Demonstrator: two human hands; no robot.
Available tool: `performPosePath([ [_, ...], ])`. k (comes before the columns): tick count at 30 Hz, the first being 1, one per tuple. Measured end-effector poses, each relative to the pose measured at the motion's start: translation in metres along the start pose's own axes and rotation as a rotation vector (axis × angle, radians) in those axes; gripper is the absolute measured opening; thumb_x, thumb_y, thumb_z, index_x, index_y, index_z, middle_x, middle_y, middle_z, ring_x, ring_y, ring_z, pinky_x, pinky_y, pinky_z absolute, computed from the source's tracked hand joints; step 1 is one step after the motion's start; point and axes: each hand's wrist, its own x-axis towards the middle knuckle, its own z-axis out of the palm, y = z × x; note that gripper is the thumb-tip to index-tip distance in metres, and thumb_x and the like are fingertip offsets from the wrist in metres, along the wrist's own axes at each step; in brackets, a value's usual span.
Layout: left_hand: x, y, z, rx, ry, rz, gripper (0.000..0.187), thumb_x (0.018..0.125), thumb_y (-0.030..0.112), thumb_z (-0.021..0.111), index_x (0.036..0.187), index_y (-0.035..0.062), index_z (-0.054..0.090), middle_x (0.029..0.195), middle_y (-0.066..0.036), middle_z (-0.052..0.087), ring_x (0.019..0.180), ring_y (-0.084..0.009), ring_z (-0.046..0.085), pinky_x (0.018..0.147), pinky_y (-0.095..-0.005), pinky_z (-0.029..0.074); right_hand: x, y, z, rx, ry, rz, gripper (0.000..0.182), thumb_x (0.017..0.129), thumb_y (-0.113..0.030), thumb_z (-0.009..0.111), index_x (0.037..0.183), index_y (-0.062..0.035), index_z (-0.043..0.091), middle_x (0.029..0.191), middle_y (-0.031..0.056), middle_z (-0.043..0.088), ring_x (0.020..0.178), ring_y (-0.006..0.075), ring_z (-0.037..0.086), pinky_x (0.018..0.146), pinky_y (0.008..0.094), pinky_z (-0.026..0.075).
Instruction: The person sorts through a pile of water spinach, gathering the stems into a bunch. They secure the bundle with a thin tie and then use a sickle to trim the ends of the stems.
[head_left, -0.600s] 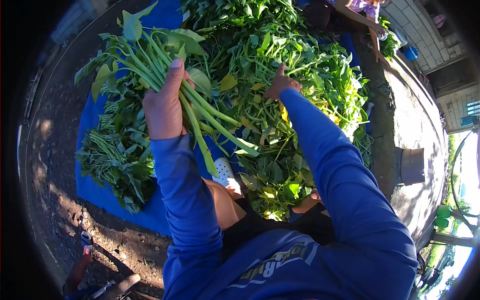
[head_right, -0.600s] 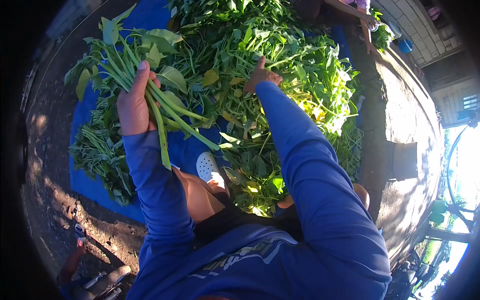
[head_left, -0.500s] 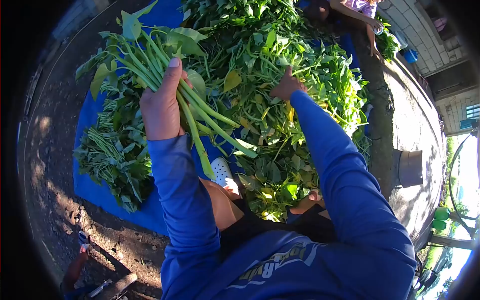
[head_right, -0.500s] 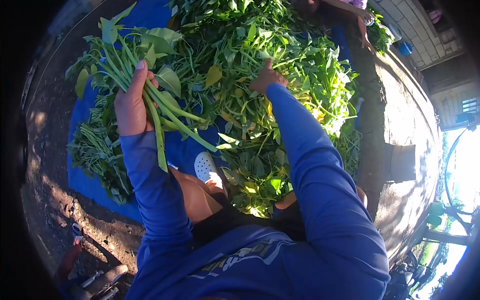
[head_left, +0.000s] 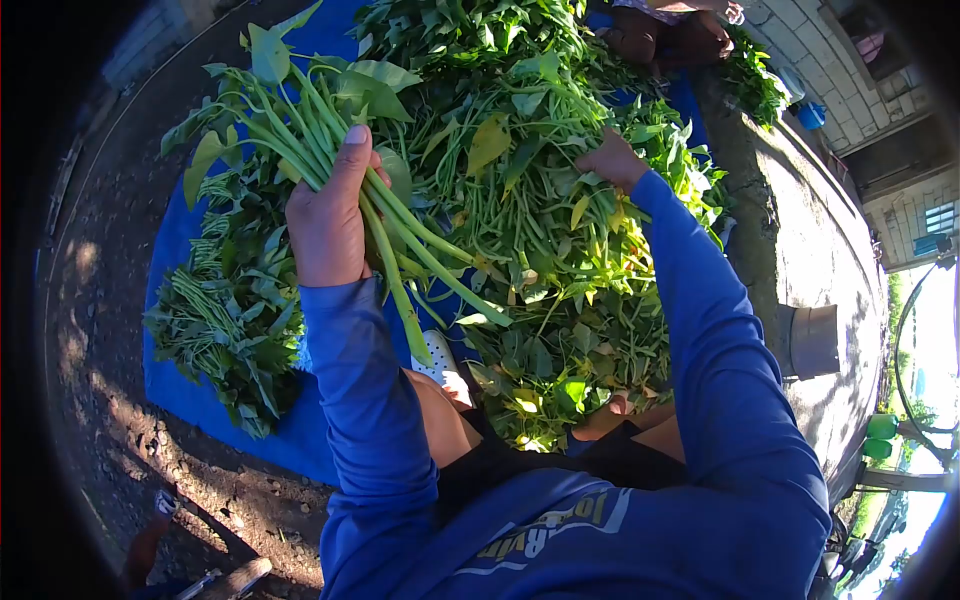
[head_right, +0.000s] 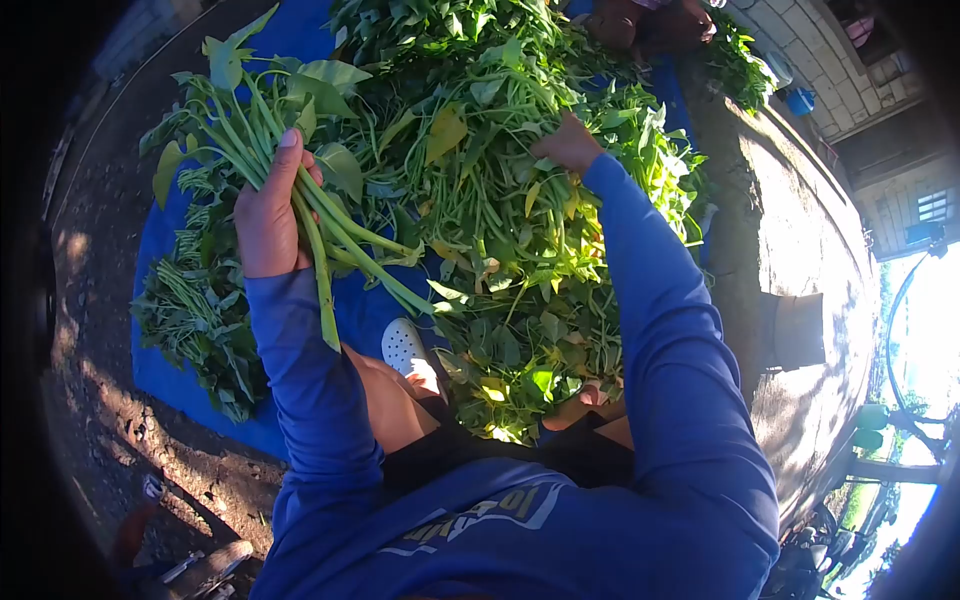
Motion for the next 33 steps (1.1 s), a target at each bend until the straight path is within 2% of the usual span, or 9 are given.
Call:
performPosePath([
  [9,-0.001,-0.004,0.007,-0.05,-0.004,0.029,0.03,0.097,0.033,0.081,0.1,0.0049,0.071,0.084,-0.003,0.067,0.07,-0.0113,0.062,0.062,-0.0276,0.049,-0.032,-0.028,-0.155,0.255,-0.043,-0.068,0.069,0.072,-0.016,0.085,0.133,0.0053,0.061,0.105,0.0082,0.074,0.088,0.0163,0.069,0.079,0.0346,0.057],
  [13,-0.002,-0.005,0.008,-0.023,-0.006,0.018,0.031,0.097,0.033,0.082,0.1,0.0041,0.071,0.084,-0.003,0.067,0.07,-0.0111,0.062,0.063,-0.0271,0.049,-0.083,-0.004,-0.21,0.208,0.054,-0.086,0.081,0.073,-0.012,0.082,0.148,0.0001,0.052,0.109,0.0062,0.074,0.09,0.0156,0.07,0.083,0.0321,0.057],
  [17,-0.006,-0.01,0.018,0.024,-0.022,0.01,0.032,0.097,0.034,0.082,0.099,0.0038,0.071,0.083,-0.004,0.067,0.07,-0.0118,0.062,0.063,-0.0274,0.048,-0.177,0.013,-0.183,0.095,0.009,-0.087,0.098,0.074,-0.017,0.083,0.163,-0.0125,0.04,0.13,0.0116,0.07,0.111,0.0207,0.069,0.097,0.0336,0.055],
  [21,-0.015,-0.011,0.028,0.101,-0.107,0.006,0.032,0.097,0.035,0.081,0.1,0.004,0.071,0.082,-0.004,0.067,0.07,-0.011,0.061,0.062,-0.0262,0.046,-0.224,0.152,-0.084,-0.319,0.007,-0.159,0.112,0.075,-0.021,0.087,0.169,-0.019,0.027,0.143,0.02,0.061,0.131,0.0361,0.061,0.108,0.05,0.051],
  [23,-0.021,-0.014,0.033,0.108,-0.12,-0.015,0.031,0.097,0.035,0.081,0.099,0.0047,0.071,0.082,-0.003,0.066,0.07,-0.0104,0.061,0.062,-0.0259,0.046,-0.246,0.167,-0.045,-0.724,-0.117,0.229,0.11,0.08,-0.017,0.082,0.171,-0.0251,0.019,0.153,0.0181,0.052,0.142,0.0371,0.051,0.113,0.0543,0.046],
  [26,-0.023,-0.013,0.038,0.096,-0.13,0.001,0.03,0.097,0.035,0.081,0.098,0.0066,0.071,0.082,-0.002,0.066,0.071,-0.0098,0.061,0.062,-0.0255,0.046,-0.232,0.202,-0.042,-0.519,-0.083,0.216,0.104,0.086,-0.003,0.067,0.172,-0.0278,0.014,0.156,0.0138,0.049,0.143,0.0371,0.048,0.117,0.0526,0.04],
  [28,-0.028,-0.01,0.034,0.144,-0.156,-0.026,0.03,0.097,0.036,0.081,0.097,0.0071,0.071,0.082,-0.002,0.067,0.071,-0.0098,0.061,0.062,-0.0258,0.046,-0.228,0.194,-0.072,-0.453,-0.259,0.214,0.108,0.086,-0.023,0.08,0.172,-0.025,0.015,0.157,0.0196,0.05,0.146,0.0382,0.048,0.12,0.0443,0.04],
  [31,-0.022,-0.009,0.033,0.14,-0.16,-0.011,0.031,0.097,0.037,0.081,0.096,0.0073,0.071,0.082,-0.002,0.067,0.071,-0.0097,0.061,0.063,-0.0262,0.047,-0.192,0.159,-0.153,-0.656,-0.581,0.123,0.114,0.081,-0.054,0.087,0.17,-0.0219,0.024,0.161,0.025,0.047,0.149,0.0385,0.047,0.119,0.0438,0.042],
  [33,-0.019,-0.01,0.035,0.121,-0.144,0.008,0.032,0.097,0.038,0.081,0.096,0.0074,0.071,0.082,-0.002,0.067,0.072,-0.0096,0.061,0.064,-0.0263,0.047,-0.186,0.112,-0.186,-0.621,-0.333,0.064,0.091,0.085,-0.054,0.081,0.16,-0.0181,0.046,0.15,0.0249,0.059,0.138,0.0374,0.059,0.113,0.0451,0.048],
])
